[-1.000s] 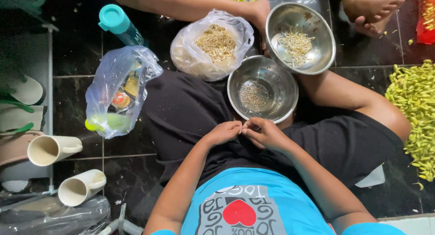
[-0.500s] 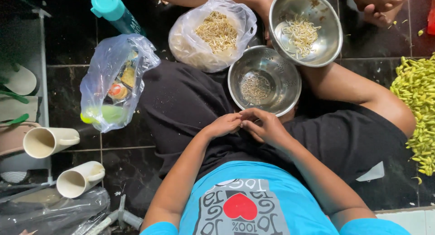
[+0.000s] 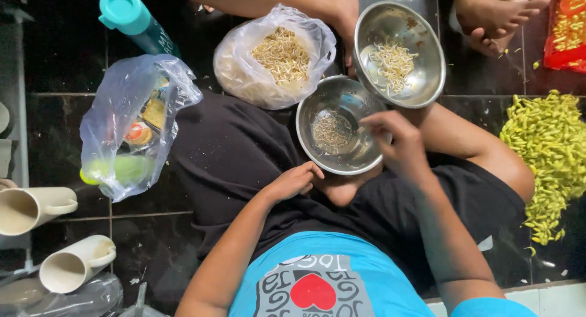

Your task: Sorting and cleaning bean sprouts by hand, removing hulls and placing cleaned sprouts into a bowl

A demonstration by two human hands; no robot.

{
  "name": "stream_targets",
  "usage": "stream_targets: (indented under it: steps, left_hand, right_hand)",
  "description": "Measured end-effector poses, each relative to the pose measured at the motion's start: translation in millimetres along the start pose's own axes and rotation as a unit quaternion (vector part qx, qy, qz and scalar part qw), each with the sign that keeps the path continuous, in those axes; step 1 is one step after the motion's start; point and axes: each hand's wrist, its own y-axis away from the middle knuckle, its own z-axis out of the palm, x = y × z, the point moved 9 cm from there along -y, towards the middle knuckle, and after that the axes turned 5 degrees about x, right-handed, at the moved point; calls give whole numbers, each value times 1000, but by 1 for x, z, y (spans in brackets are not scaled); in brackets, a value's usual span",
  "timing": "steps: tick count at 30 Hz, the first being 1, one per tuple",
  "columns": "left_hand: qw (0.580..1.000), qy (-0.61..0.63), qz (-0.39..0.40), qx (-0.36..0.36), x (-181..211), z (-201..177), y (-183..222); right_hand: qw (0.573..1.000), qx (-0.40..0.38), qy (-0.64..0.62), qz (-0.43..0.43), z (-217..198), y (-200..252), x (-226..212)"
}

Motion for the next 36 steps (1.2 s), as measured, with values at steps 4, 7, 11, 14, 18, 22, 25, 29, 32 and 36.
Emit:
stream_targets:
  steps: [4, 7, 11, 14, 18, 22, 25, 29, 32, 36]
  left_hand:
    - [1000, -26, 11, -2, -5, -3, -4]
    - [999, -45, 1, 7, -3, -6, -3]
    - [998, -61, 6, 1, 4, -9, 0]
    - [997, -79, -3, -3, 22, -13, 14]
    - [995, -93, -11, -14, 37, -15, 24]
    - [995, -91, -17, -27, 45, -19, 28]
    - [996, -78, -20, -41, 46, -20, 28]
    - [995, -95, -4, -42, 46, -18, 27]
    - [993, -109, -2, -41, 50, -18, 27]
    - [992, -122, -8, -34, 56, -18, 33]
  right_hand:
    - [989, 122, 39, -78, -58, -49, -16]
    - [984, 156, 7, -88, -47, -72, -23]
    - [998, 27, -24, -50, 47, -101, -15]
    - [997, -29, 2, -66, 114, -126, -2]
    - [977, -120, 153, -88, 197, -158, 55]
    - [942, -154, 270, -128, 231, -164, 82]
    - [954, -165, 240, -66, 222, -161, 85]
    - [987, -127, 92, 29, 193, -148, 75]
    - [991, -111, -29, 65, 170, -144, 54]
    - [926, -88, -286, 231, 156, -117, 64]
